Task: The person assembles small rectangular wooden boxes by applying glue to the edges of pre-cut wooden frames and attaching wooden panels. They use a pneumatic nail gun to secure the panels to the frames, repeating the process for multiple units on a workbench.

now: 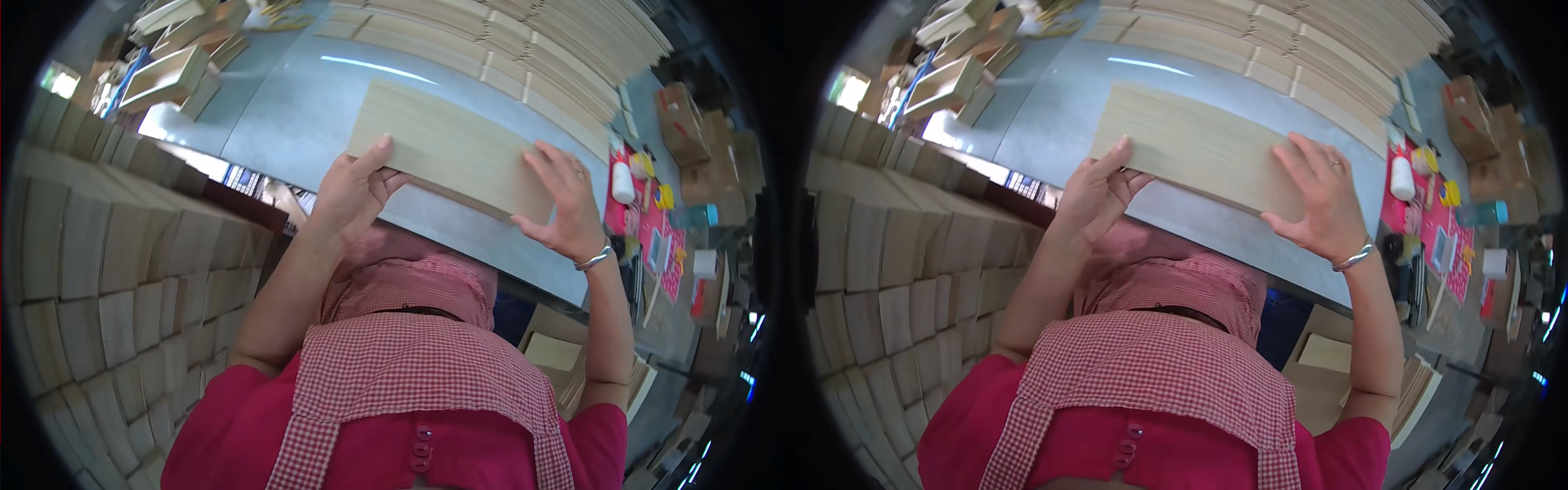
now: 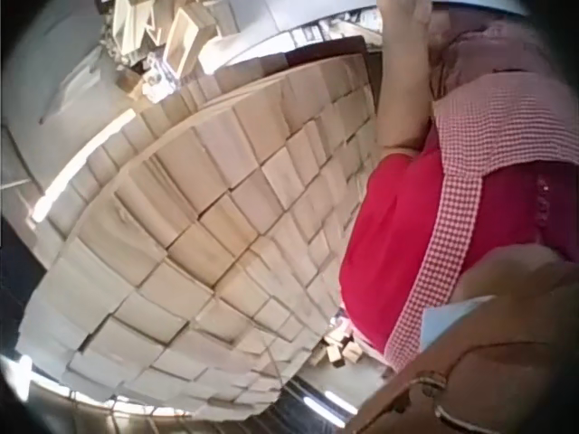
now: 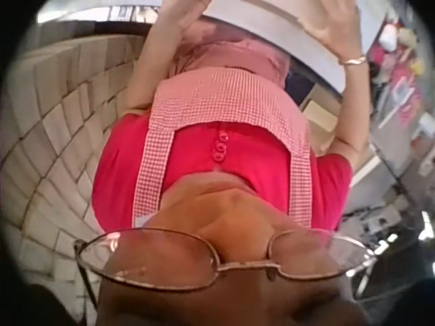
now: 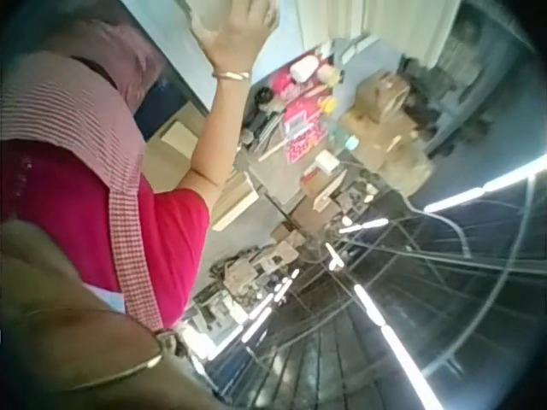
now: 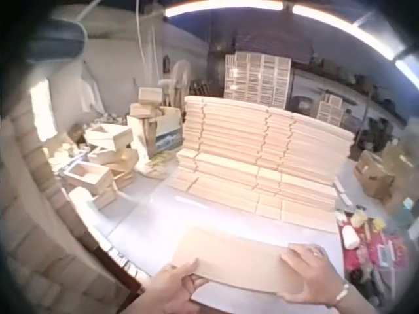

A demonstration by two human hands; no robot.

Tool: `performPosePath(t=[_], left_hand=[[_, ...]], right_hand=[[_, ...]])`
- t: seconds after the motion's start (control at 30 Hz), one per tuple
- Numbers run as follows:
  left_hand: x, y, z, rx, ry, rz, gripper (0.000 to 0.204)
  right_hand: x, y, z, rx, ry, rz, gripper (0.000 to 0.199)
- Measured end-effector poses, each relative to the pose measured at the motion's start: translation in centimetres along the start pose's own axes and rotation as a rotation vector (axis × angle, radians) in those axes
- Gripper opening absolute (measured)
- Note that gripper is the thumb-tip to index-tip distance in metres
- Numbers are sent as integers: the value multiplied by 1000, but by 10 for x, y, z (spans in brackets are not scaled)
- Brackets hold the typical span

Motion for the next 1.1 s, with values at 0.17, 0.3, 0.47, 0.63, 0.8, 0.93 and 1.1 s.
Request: performPosePath(t=[0.17,0.3,0.47,0.63,0.8,0.93,1.1], left_hand=[[-58,-46,4,-288,433,-1021,37],[-58,-55,1,-200,506,-1404,39],[-45,-54,-14,-169,575,-1439,31],[-44,-42,-16,-145,645,-1520,24],[-48,-32,-12,-138,698,-1608,19],[-48,-32,-15,-125,687,-1611,20],[-48,-33,-16,-130,642,-1587,18]], right_hand=[[-19,6,-11,-59,40,-46,78],[-22,19,-10,-13,36,-50,76],[-21,29,-10,14,3,-32,76],[-25,33,-2,82,30,-42,75],[-28,46,-1,119,70,-38,76],[-35,54,4,159,102,-14,80],[-36,60,8,188,108,-18,83]])
Point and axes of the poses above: each hand's wrist, its own z-axis away from the middle knuckle, its own y-axis out of the palm, x = y × z, the point moved 6 cm from there along -z, towards the middle knuckle, and after that the axes turned 4 degrees about -x, right-handed, at the moved point
